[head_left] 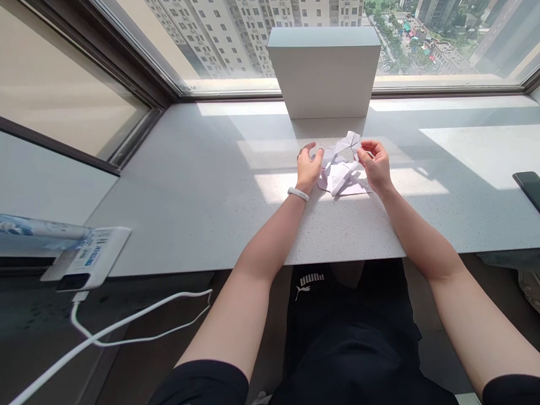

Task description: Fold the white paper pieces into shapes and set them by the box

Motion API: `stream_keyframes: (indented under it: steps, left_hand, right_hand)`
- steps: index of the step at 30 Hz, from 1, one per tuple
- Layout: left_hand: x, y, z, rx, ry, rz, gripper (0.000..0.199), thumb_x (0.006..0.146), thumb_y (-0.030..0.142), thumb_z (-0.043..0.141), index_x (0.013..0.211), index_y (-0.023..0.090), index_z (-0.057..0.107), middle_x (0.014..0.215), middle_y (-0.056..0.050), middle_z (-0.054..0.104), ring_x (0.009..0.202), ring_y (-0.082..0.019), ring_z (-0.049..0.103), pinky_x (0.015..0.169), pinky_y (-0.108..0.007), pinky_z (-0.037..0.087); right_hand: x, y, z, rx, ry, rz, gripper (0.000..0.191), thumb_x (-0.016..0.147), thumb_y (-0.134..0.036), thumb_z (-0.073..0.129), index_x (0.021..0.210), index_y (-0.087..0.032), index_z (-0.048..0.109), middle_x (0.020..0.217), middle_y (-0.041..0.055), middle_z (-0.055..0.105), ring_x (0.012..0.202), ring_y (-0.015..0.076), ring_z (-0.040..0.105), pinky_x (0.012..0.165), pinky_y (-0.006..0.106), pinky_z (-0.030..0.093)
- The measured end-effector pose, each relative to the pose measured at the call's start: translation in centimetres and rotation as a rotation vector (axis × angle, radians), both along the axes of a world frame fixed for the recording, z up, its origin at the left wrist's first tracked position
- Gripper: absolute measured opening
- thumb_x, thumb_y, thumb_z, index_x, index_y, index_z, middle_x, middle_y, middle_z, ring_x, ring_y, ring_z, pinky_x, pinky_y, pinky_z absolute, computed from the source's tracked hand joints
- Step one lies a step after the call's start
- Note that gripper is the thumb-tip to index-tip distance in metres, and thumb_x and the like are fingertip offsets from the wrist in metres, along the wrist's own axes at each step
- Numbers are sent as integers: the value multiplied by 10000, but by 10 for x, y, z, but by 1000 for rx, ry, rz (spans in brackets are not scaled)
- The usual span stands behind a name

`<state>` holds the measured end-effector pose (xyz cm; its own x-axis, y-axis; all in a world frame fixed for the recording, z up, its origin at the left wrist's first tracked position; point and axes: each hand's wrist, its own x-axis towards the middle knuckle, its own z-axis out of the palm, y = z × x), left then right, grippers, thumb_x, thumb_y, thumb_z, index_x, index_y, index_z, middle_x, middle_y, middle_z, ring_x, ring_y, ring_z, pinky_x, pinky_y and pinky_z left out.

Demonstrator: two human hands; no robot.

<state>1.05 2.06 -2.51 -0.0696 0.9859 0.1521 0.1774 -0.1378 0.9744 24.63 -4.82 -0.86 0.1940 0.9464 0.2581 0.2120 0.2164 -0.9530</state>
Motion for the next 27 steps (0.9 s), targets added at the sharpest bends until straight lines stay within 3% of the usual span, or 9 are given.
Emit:
stream_keyframes:
  steps: [2,6,11,13,15,17,19,22,27]
  left_hand:
    - [0,-2,4,-13,5,13,404,1230,565,732,1496,263,765,1774,-175,733,1745,-372,642,1487,-543,503]
    - [-2,0,5,-44,-46,33,541,1307,679,467,1570,284,728,1752,-163,742,1766,-358,638,1451,-550,544]
    - [-5,-1,3,21,127,-62,614,1290,728,460,1619,272,705,1757,-191,741,1742,-373,665,1425,-551,562]
    - [-4,-4,4,77,246,-137,578,1273,659,537,1650,253,700,1815,-202,711,1780,-375,626,1475,-549,511]
    - [-2,-7,6,110,361,-200,598,1244,627,605,1690,240,698,1876,-208,671,1833,-388,567,1520,-554,457]
    - [0,-11,9,107,445,-269,661,1228,636,624,1737,220,691,1908,-219,647,1850,-405,548,1539,-572,430]
    - [0,-14,12,104,501,-345,700,1227,648,600,1744,187,706,1877,-231,682,1814,-419,595,1539,-599,434]
    - [0,-17,14,135,523,-440,648,1213,632,587,1621,176,800,1722,-218,812,1663,-419,735,1475,-612,527]
    - [-1,-12,9,186,482,-500,629,1164,577,675,1647,186,772,1743,-219,794,1656,-425,750,1430,-629,596]
  right_hand:
    - [0,-5,3,-5,-72,105,631,1095,-672,823,1626,-338,754,1656,143,747,1555,363,750,1292,538,700]
    - [-1,-20,22,56,-328,220,648,1030,-462,937,1640,-279,818,1720,149,779,1699,449,662,1477,696,546]
    - [22,-24,35,-2,-473,114,352,1132,-368,803,1443,-225,886,1435,173,872,1327,397,822,1243,682,684]
    - [36,-24,36,-101,-510,153,513,1091,-474,883,1547,-242,851,1466,173,868,1331,411,816,1219,675,694]
    - [47,-23,34,-230,-566,257,881,933,-564,1048,1727,-306,765,1652,172,811,1484,482,766,1266,709,679]
    - [51,-23,29,-336,-647,355,1260,724,-569,1191,1853,-382,664,1839,153,693,1664,568,653,1348,768,630]
    - [48,-22,21,-356,-726,383,1458,610,-541,1245,1911,-405,601,1913,145,618,1774,620,535,1429,827,545]
    - [40,-18,6,-220,-742,319,1327,760,-500,1160,1938,-337,570,1879,172,642,1787,594,525,1484,841,471]
    - [36,-10,-8,-70,-656,237,903,994,-334,884,1864,-253,654,1701,198,777,1591,477,719,1435,756,573]
